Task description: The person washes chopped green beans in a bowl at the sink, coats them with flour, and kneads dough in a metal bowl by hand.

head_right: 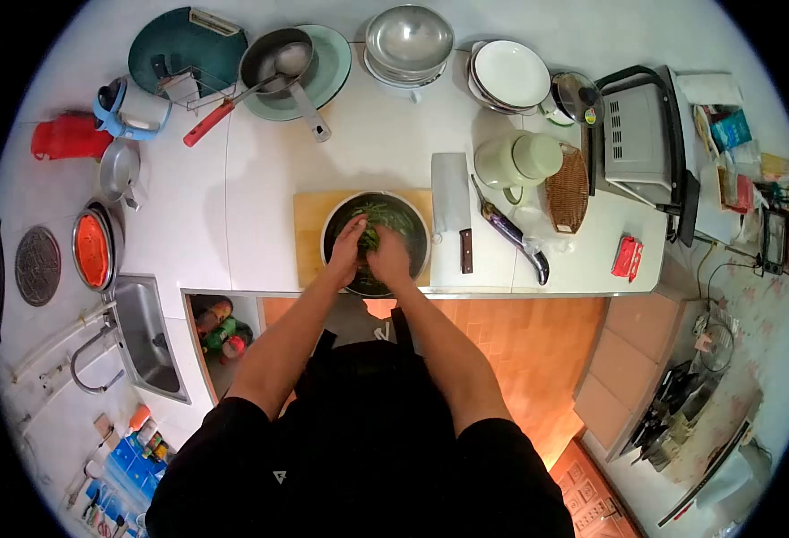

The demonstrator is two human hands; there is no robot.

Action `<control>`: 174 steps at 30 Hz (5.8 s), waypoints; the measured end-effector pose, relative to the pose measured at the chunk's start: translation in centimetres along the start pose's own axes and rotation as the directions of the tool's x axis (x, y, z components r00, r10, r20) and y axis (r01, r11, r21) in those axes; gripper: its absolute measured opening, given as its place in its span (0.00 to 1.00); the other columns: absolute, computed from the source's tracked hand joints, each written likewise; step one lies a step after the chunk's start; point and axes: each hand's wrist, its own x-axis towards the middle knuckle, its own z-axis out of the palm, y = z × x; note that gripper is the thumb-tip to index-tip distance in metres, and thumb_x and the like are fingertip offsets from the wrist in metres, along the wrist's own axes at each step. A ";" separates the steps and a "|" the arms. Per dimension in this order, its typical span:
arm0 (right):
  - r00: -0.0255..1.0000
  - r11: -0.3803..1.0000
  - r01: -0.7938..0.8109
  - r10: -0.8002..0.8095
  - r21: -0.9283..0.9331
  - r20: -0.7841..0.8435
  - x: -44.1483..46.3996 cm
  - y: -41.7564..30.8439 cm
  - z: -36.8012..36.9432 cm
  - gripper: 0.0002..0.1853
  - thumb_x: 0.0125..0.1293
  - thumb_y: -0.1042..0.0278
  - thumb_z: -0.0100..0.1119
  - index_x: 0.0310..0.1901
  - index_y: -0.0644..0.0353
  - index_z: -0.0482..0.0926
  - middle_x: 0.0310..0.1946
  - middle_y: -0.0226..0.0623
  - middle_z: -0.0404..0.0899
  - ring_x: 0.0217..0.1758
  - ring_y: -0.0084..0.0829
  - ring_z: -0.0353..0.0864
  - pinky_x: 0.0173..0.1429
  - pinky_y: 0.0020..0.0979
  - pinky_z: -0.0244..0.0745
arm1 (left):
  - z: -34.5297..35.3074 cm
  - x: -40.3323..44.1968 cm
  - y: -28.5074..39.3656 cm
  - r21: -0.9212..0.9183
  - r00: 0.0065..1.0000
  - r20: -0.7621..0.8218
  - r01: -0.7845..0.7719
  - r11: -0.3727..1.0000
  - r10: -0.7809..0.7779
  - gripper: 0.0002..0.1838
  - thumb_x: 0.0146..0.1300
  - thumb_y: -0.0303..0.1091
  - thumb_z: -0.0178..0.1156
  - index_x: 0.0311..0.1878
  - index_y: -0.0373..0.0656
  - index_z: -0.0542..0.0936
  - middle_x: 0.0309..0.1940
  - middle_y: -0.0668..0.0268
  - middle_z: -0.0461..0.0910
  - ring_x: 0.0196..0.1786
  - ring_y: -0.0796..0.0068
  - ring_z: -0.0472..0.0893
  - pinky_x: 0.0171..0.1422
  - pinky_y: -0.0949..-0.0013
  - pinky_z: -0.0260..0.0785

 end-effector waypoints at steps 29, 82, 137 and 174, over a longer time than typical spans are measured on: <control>0.983 0.951 0.126 -0.159 -0.283 -0.095 -2.4 -0.7 -2.0 0.36 0.60 0.68 0.64 0.70 0.61 0.62 0.72 0.53 0.59 0.73 0.57 0.57 0.74 0.49 0.58 | -1.1 -0.6 -2.1 0.481 0.979 0.069 -0.200 0.854 0.190 0.39 0.68 0.43 0.57 0.78 0.45 0.53 0.76 0.53 0.55 0.74 0.51 0.61 0.73 0.52 0.59; 0.963 0.972 0.150 -0.185 -0.181 -0.194 -4.4 0.1 -2.5 0.15 0.58 0.74 0.56 0.49 0.63 0.77 0.45 0.47 0.80 0.51 0.47 0.81 0.50 0.44 0.80 | -0.9 -1.6 0.1 0.917 0.871 0.335 -0.390 0.089 0.360 0.28 0.58 0.25 0.62 0.64 0.32 0.71 0.58 0.43 0.76 0.59 0.46 0.77 0.63 0.52 0.70; 0.841 0.824 0.538 -0.510 -0.178 0.182 -3.7 6.1 -5.6 0.05 0.55 0.74 0.59 0.33 0.61 0.83 0.34 0.49 0.83 0.39 0.47 0.85 0.39 0.45 0.81 | -0.6 -1.7 -7.4 0.924 0.846 0.378 -0.320 -0.210 0.376 0.12 0.60 0.32 0.53 0.29 0.32 0.80 0.28 0.43 0.79 0.34 0.40 0.80 0.37 0.46 0.71; 0.838 0.878 0.477 -0.468 0.041 0.280 -2.2 6.8 -13.4 0.13 0.52 0.74 0.61 0.40 0.64 0.84 0.39 0.52 0.84 0.45 0.51 0.85 0.44 0.47 0.80 | 9.8 -2.0 -5.1 0.968 0.962 0.192 -0.153 -0.200 0.192 0.23 0.60 0.55 0.62 0.34 0.40 0.82 0.29 0.47 0.82 0.37 0.41 0.83 0.37 0.47 0.74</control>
